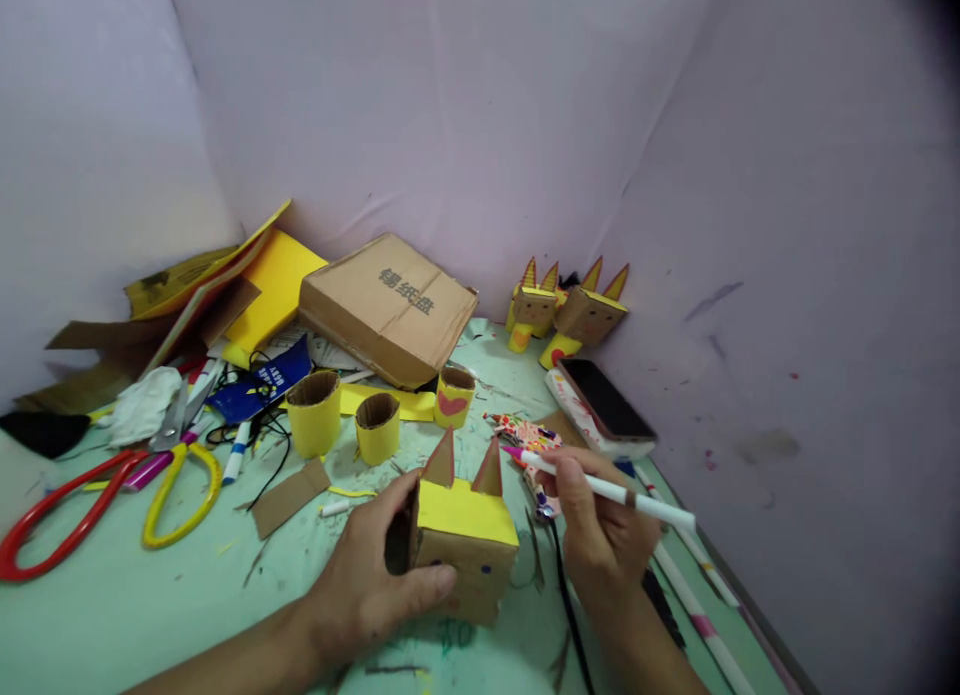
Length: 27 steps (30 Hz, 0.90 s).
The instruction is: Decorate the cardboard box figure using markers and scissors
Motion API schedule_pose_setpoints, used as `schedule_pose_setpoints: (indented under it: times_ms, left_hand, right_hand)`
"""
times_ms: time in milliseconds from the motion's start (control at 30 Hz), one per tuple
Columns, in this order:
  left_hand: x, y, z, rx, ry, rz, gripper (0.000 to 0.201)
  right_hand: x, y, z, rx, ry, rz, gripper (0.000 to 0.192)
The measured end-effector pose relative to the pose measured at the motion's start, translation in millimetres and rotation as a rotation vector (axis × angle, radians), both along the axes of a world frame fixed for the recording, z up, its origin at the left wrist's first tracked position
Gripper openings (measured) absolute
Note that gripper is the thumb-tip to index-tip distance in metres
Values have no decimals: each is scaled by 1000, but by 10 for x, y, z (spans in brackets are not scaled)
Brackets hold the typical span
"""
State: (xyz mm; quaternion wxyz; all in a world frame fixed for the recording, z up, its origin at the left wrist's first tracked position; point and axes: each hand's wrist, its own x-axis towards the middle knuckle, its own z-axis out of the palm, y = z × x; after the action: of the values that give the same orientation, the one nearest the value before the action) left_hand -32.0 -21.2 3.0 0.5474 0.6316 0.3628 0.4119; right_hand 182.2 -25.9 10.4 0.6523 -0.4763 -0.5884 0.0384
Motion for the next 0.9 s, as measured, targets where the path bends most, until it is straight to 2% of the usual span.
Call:
schedule_pose_setpoints:
  times_ms: [100,233,433,600,900]
  left_hand:
    - [7,-22,48,2,36,32,69]
    - [15,-36,78,-7,57,60,74]
    - [6,-13,22,42,16,-3,72]
    - [6,-14,4,65,38,30,75]
    - [-19,-12,-73,132,137,65,77]
  right_hand:
    - [-33,-4,7,27,-69,66,16]
    - [-33,14,-4,54,-47,31,14]
    - [-11,40,-18,43,26,-4,14]
    - [-27,26,-6,11,2,54,14]
    - [-58,9,47,8,-53,78,20]
